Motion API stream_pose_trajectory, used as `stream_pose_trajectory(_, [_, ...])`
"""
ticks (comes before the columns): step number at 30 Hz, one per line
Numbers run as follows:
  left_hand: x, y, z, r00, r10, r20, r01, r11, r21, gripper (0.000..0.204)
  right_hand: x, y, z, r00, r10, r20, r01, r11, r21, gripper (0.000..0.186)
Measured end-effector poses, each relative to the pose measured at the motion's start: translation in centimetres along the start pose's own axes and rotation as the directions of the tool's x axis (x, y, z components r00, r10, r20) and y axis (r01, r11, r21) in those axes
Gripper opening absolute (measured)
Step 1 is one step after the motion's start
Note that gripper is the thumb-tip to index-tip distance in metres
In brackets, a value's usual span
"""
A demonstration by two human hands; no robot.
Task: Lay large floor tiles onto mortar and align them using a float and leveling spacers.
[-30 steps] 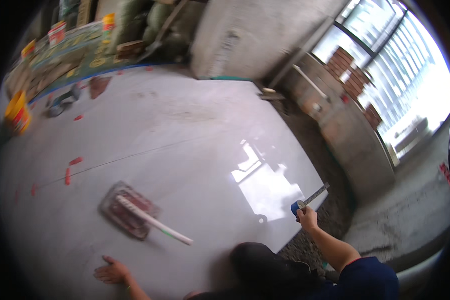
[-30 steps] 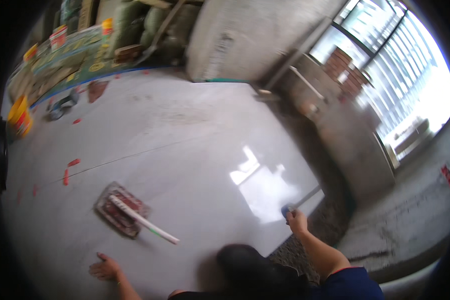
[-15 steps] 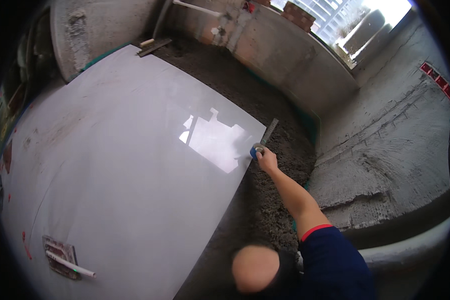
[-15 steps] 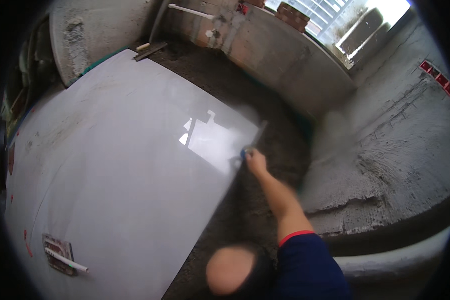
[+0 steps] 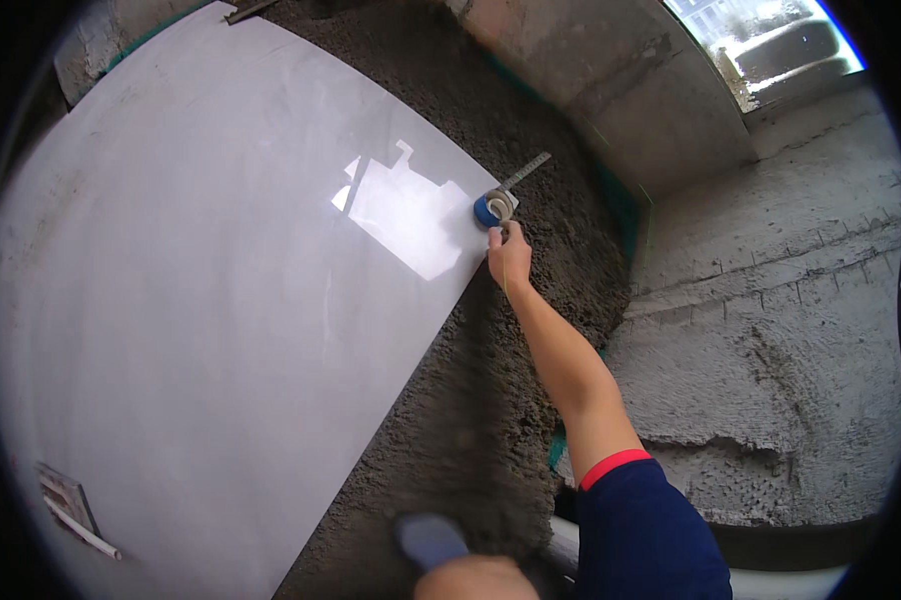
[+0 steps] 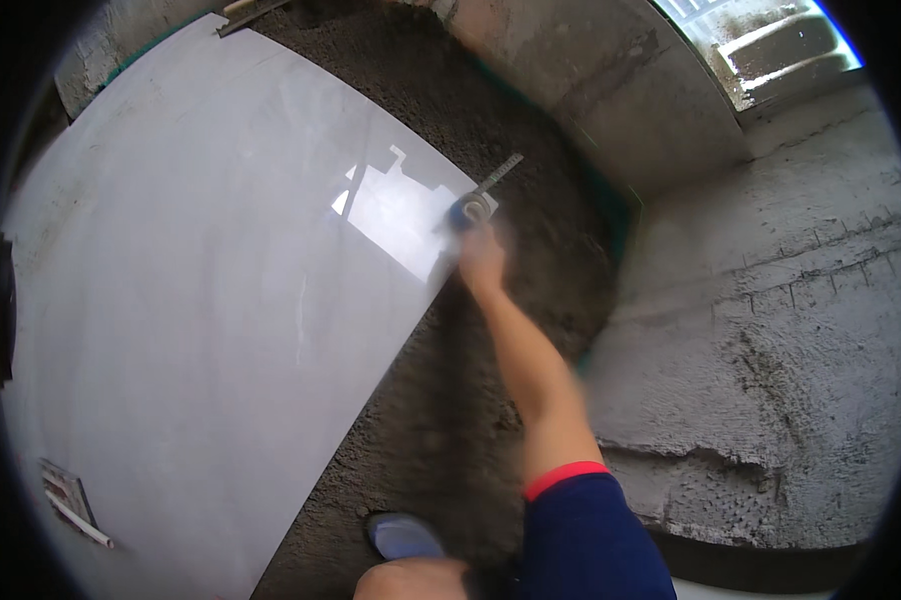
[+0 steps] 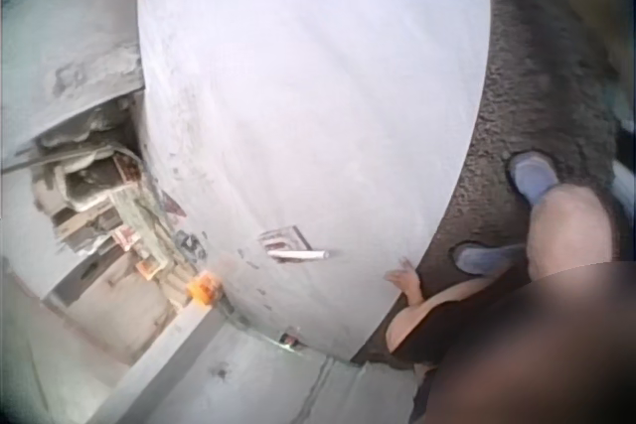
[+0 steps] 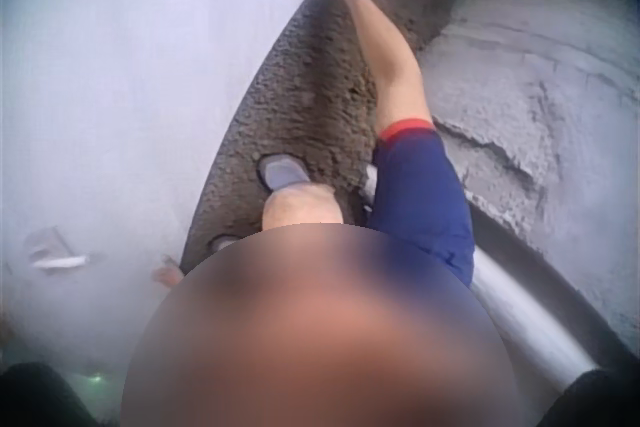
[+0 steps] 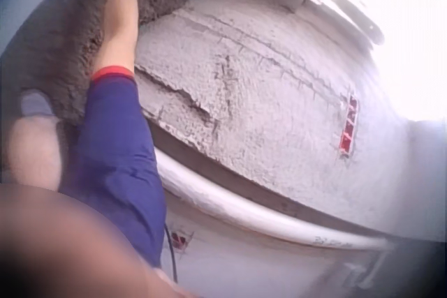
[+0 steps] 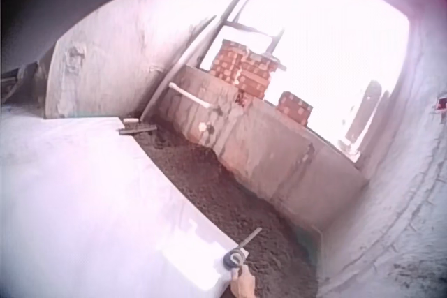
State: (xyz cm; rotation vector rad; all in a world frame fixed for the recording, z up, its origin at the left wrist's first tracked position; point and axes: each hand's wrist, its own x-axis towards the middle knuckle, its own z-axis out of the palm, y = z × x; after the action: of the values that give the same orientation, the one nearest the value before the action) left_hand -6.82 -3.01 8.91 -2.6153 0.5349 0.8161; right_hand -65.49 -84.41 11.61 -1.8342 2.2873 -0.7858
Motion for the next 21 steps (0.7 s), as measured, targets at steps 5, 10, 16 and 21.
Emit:
stream_pose_trajectory(5, [-1.3, 1.9, -3.3, 0.978, -0.124, 0.17, 0.127, 0.992, -0.005, 0.112, -7.1, -1.7, -0.8, 0.96, -0.109, 0.259, 0.074, 0.987, 0.141, 0.031])
stream_pose_trajectory(10, [-0.8, 2.2, -3.4, 0.963, -0.208, 0.171, 0.225, 0.971, -0.083, 0.118, -8.9, -2.3, -2.2, 0.94, -0.091, 0.33, 0.037, 0.985, 0.167, 0.028])
stream_pose_trajectory(16, [-0.4, 3.5, -4.3, 0.958, -0.247, 0.147, 0.263, 0.96, -0.1, 0.121, -8.9, -2.2, -2.9, 0.943, -0.123, 0.309, 0.089, 0.989, 0.122, 0.027])
stream_pose_trajectory(21, [0.3, 1.9, -3.7, 0.963, -0.248, 0.105, 0.262, 0.955, -0.141, 0.123, -8.9, -3.0, -2.8, 0.927, -0.101, 0.361, 0.058, 0.99, 0.128, 0.028])
